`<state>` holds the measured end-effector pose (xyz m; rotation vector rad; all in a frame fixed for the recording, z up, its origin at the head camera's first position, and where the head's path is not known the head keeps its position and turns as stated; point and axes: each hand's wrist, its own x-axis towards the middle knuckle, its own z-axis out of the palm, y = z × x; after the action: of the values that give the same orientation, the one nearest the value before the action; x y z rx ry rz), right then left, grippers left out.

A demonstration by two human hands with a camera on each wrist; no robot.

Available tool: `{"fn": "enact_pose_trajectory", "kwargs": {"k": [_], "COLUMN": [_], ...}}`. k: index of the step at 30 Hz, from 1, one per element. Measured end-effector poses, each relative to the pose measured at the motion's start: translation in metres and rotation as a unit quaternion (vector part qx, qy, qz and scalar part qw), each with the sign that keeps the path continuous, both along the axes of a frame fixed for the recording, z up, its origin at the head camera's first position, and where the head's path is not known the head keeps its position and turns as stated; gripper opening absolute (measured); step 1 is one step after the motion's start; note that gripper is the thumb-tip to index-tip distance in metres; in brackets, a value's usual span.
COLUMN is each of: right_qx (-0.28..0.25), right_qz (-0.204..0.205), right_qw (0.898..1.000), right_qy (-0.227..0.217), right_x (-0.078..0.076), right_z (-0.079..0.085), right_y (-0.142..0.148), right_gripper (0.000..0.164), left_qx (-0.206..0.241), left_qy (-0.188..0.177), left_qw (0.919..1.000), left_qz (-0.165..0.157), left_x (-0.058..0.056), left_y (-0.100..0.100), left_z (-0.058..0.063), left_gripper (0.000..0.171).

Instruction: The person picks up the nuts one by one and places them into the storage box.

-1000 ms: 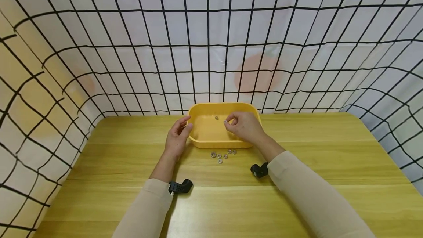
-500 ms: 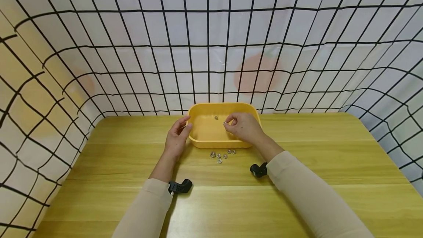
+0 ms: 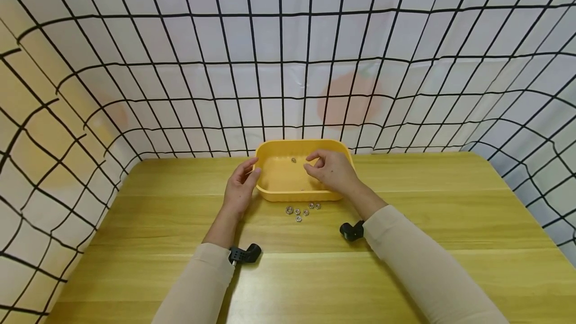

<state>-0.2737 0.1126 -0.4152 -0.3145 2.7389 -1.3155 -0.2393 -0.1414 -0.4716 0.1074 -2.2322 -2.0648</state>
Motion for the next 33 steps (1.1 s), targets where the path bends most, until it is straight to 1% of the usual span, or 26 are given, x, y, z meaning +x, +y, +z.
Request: {"fn": "enact_pose_trajectory", "kwargs": {"k": [4, 8, 11, 15, 18, 22, 26, 33], "right_qx": [-0.012, -0.020, -0.036, -0.057, -0.064, -0.073, -0.087, -0.099], "right_qz": [-0.008, -0.012, -0.012, -0.004, 0.005, 0.013, 0.018, 0.029], "right_qw": [1.000, 0.999, 0.999, 0.998, 0.997, 0.997, 0.996, 0.994], "right_qy": [0.011, 0.024, 0.030, 0.037, 0.041, 0.035, 0.028, 0.032], "right_x": [0.000, 0.001, 0.003, 0.007, 0.011, 0.019, 0.028, 0.042], "right_z": [0.003, 0.006, 0.009, 0.016, 0.019, 0.022, 0.022, 0.021], "right_y": [-0.001, 0.000, 0.001, 0.003, 0.004, 0.005, 0.006, 0.006], "right_gripper": [0.028, 0.028, 0.026, 0.028, 0.031, 0.028, 0.023, 0.023], "left_qx": [-0.002, -0.003, -0.003, -0.003, -0.002, -0.001, 0.000, 0.003], "left_qy": [0.002, 0.001, 0.000, 0.001, 0.002, 0.005, 0.006, 0.009], "left_qw": [1.0000, 1.0000, 1.0000, 1.0000, 1.0000, 1.0000, 1.0000, 1.0000], "left_qz": [0.001, 0.001, 0.000, 0.001, 0.001, 0.000, -0.001, -0.002], "left_x": [0.001, 0.001, 0.001, 0.002, 0.001, 0.001, 0.001, 0.001], "left_y": [0.000, 0.000, 0.000, 0.000, 0.000, -0.001, -0.001, -0.001], "left_z": [0.000, 0.000, 0.000, 0.000, 0.000, -0.001, -0.001, -0.001], "left_gripper": [0.041, 0.041, 0.041, 0.041, 0.041, 0.042, 0.041, 0.040]}}
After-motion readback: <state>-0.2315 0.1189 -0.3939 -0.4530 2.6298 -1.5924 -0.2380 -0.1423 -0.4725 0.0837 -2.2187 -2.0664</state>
